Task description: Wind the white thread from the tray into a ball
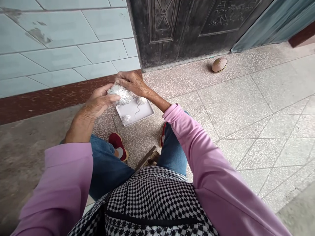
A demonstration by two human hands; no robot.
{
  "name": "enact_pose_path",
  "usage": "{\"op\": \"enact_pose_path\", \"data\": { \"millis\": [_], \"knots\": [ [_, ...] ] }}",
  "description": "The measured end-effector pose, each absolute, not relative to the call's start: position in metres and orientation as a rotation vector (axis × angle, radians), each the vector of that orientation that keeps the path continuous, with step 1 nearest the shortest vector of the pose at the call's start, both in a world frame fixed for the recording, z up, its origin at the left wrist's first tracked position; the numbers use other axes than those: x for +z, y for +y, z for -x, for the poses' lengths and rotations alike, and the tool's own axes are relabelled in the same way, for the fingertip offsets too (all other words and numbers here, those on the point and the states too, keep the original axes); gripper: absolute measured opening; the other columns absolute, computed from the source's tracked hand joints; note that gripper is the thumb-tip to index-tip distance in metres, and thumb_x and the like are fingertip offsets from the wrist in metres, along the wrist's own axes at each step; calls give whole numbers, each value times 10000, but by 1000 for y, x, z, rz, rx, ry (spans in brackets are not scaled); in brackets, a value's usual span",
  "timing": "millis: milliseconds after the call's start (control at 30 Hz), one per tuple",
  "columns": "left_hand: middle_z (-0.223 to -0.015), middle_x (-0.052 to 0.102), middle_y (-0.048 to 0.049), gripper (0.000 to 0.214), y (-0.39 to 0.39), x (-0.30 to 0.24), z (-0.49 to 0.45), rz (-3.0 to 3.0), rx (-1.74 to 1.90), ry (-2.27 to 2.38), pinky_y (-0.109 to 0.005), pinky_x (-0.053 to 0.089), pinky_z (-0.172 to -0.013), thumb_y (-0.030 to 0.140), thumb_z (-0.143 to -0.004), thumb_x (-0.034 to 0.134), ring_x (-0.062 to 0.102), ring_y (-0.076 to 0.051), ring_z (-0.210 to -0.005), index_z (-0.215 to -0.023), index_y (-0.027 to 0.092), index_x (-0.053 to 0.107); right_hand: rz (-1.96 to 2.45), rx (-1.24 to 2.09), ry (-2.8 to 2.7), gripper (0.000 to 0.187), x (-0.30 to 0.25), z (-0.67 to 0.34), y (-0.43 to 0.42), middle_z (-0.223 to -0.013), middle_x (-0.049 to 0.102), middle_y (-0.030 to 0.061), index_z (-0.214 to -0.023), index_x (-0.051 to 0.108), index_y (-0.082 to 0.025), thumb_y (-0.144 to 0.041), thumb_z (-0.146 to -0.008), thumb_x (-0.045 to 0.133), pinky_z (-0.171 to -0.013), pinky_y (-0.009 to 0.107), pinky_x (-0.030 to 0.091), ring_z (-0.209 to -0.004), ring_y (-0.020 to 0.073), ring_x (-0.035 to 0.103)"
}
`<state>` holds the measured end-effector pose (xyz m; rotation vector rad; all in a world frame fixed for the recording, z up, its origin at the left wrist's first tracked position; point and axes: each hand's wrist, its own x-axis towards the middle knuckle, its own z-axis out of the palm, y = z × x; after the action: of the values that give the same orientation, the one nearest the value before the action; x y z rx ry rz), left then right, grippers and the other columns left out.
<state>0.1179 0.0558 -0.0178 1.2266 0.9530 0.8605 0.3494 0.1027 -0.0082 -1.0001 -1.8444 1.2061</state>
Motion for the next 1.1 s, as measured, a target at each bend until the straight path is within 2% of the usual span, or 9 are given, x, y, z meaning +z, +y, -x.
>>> {"op": "enact_pose_path", "data": {
  "millis": [100,233,367,467,567,700,800,933,1100],
  "knots": [
    [-1168,886,-113,743,60,-23,-119,-1158,935,968,-412,698,-934,392,-650,1156,816,-304,-1078,-1300,185,863,1040,1248,-1788,547,-18,-343,109,-851,604,3,-887,633,-262,-562,-1311,804,-892,377,491,-945,216,549],
    [-1235,869,-143,756,63,-29,-120,-1068,1016,947,-507,741,-1016,415,-619,1165,830,-389,-1228,-1253,208,809,1056,1297,-1741,570,-31,-339,113,-867,543,-8,-906,577,-255,-575,-1339,766,-817,355,472,-879,208,504],
    [-1279,856,-172,707,66,-26,-118,-1063,1088,964,-539,723,-1082,538,-674,1136,771,-416,-1355,-1193,221,777,1129,1261,-1861,513,-37,-341,112,-884,555,-19,-909,519,-260,-353,-1390,672,-923,334,524,-910,195,506],
    [-1344,867,-164,664,69,-21,-112,-1076,1131,983,-532,704,-1072,607,-718,1103,733,-431,-1448,-1147,248,745,1143,1201,-2059,441,-35,-338,103,-949,677,28,-886,590,-255,-182,-1317,652,-1076,388,546,-1001,222,615],
    [-1334,863,-122,713,74,-20,-107,-1085,1176,1041,-513,692,-1039,677,-702,1092,721,-414,-1443,-1132,276,688,1109,1199,-2157,398,-25,-331,85,-1010,756,66,-885,649,-269,-185,-1274,665,-1137,423,572,-1088,277,718],
    [-1229,815,-68,881,81,-29,-104,-1080,1189,1222,-488,670,-1007,614,-559,1164,719,-348,-1275,-1182,281,638,1099,1194,-2162,396,-4,-328,67,-981,743,68,-914,665,-255,-192,-1304,653,-1165,430,595,-1070,284,724],
    [-1154,789,-39,922,85,-39,-102,-1148,1183,1344,-460,619,-966,519,-518,1205,691,-295,-1138,-1186,267,622,1113,1204,-2075,417,9,-334,66,-914,715,58,-916,690,-243,-310,-1326,730,-1126,428,621,-1035,280,708],
    [-1150,808,-43,803,81,-40,-104,-1292,1058,1294,-430,578,-975,429,-607,1181,678,-269,-1106,-1210,239,685,1109,1200,-1897,529,14,-345,74,-903,706,44,-930,680,-259,-582,-1331,801,-1029,410,643,-997,260,683],
    [-1156,839,-84,639,66,-24,-112,-1212,990,1123,-421,599,-972,450,-666,1079,709,-280,-1091,-1191,238,781,1120,1174,-1795,614,11,-353,81,-905,706,48,-967,646,-277,-768,-1307,793,-951,414,668,-985,266,679]
  ]
}}
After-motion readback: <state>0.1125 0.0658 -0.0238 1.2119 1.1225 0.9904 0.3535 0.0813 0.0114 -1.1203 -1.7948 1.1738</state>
